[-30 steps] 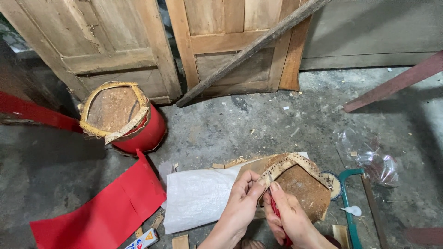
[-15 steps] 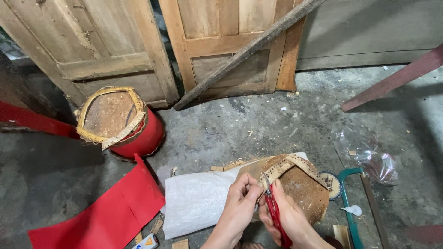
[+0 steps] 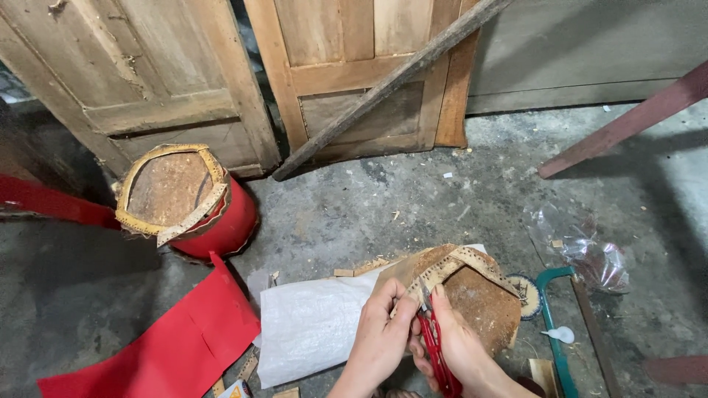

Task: The person attaches a decorative band to the rim of a drum by applying glue and trimming the material with scissors.

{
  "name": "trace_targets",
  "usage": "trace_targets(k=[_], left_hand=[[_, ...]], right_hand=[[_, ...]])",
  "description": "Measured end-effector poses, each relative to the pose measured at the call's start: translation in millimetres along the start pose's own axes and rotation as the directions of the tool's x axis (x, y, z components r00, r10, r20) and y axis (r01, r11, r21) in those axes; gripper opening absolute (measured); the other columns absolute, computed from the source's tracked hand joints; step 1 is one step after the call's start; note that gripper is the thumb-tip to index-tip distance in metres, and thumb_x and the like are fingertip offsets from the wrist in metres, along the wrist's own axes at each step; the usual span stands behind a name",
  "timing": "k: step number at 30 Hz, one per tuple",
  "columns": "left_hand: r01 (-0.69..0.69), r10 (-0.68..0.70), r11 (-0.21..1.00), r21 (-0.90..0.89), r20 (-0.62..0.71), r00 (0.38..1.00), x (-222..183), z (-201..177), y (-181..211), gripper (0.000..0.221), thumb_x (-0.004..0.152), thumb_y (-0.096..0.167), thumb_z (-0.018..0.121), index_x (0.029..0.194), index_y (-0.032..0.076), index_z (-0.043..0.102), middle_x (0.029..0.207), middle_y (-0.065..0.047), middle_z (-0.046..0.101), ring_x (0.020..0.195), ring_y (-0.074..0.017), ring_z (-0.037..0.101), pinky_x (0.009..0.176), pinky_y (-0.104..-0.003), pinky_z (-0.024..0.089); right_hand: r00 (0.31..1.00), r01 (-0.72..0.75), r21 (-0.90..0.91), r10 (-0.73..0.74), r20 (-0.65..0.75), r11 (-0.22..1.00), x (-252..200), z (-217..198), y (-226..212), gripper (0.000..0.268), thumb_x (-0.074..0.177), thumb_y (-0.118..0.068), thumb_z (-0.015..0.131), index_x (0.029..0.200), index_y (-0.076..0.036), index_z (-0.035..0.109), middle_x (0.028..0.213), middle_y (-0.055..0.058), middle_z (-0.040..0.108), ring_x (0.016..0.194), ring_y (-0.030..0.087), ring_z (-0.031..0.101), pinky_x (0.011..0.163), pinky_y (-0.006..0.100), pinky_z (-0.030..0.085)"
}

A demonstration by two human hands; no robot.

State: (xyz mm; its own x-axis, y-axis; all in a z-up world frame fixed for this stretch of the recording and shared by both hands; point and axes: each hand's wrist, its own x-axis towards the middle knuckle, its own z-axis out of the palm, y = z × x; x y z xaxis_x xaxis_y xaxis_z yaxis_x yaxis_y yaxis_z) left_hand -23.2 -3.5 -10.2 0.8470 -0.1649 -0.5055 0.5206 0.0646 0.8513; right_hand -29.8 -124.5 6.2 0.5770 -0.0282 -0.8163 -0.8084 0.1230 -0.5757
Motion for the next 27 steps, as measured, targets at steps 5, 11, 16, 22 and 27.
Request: trace_targets(k=[5,11,16,22,27], left_hand=[[-0.119,0.127,0.983,0.141,-0.053,0.99,2.5,-1.2,-3.6,0.028,0.1,0.021,0.058,0.075,0.014,0.047,0.059,-0.005,0.063,0.057,-0.0132,0.057,0.063,-0.031,0.046],[-0.125,0.132,0.986,0.114,-0.057,0.99,0.9,1.8,-0.3,0.028,0.1,0.022,0.057,0.075,0.014,0.05,0.063,-0.004,0.061,0.062,-0.0134,0.059,0.067,-0.03,0.047],[-0.127,0.132,0.99,0.064,-0.071,0.989,3.1,5.8,-1.3,0.028,0.101,0.02,0.058,0.075,0.011,0.051,0.06,-0.007,0.063,0.052,-0.0152,0.058,0.056,-0.03,0.048],[-0.214,0.216,0.976,0.025,-0.051,0.975,7.7,6.0,-9.3,0.026,0.099,0.014,0.057,0.074,0.01,0.051,0.057,-0.008,0.063,0.052,-0.0157,0.06,0.057,-0.03,0.049],[-0.183,0.183,0.983,0.02,-0.048,0.982,2.8,9.8,-1.6,0.026,0.101,0.015,0.055,0.075,0.009,0.05,0.056,-0.01,0.063,0.05,-0.0188,0.061,0.056,-0.031,0.051]], right_hand=[[1.0,-0.017,-0.13,0.016,-0.007,0.991,-9.1,2.2,-8.9,0.094,0.106,-0.068,0.02,0.06,0.005,0.057,0.043,0.019,0.049,0.03,0.027,0.043,0.031,0.037,0.039],[0.995,0.03,-0.183,-0.047,-0.086,0.983,-7.0,5.0,-5.6,0.088,0.105,-0.064,0.022,0.063,0.004,0.058,0.043,0.018,0.049,0.028,0.028,0.041,0.026,0.037,0.037],[0.993,0.039,-0.24,-0.065,-0.101,0.97,-7.0,5.0,-6.1,0.094,0.104,-0.066,0.021,0.05,0.003,0.053,0.038,0.017,0.046,0.027,0.027,0.04,0.026,0.036,0.034],[0.993,0.096,-0.269,-0.112,-0.043,0.958,-10.4,2.4,-6.8,0.091,0.106,-0.061,0.018,0.048,0.002,0.05,0.036,0.016,0.042,0.026,0.027,0.039,0.027,0.034,0.037],[0.988,0.14,-0.334,-0.153,-0.014,0.932,-10.1,0.5,-8.2,0.091,0.106,-0.057,0.015,0.045,0.001,0.048,0.034,0.016,0.043,0.025,0.028,0.042,0.029,0.034,0.037]])
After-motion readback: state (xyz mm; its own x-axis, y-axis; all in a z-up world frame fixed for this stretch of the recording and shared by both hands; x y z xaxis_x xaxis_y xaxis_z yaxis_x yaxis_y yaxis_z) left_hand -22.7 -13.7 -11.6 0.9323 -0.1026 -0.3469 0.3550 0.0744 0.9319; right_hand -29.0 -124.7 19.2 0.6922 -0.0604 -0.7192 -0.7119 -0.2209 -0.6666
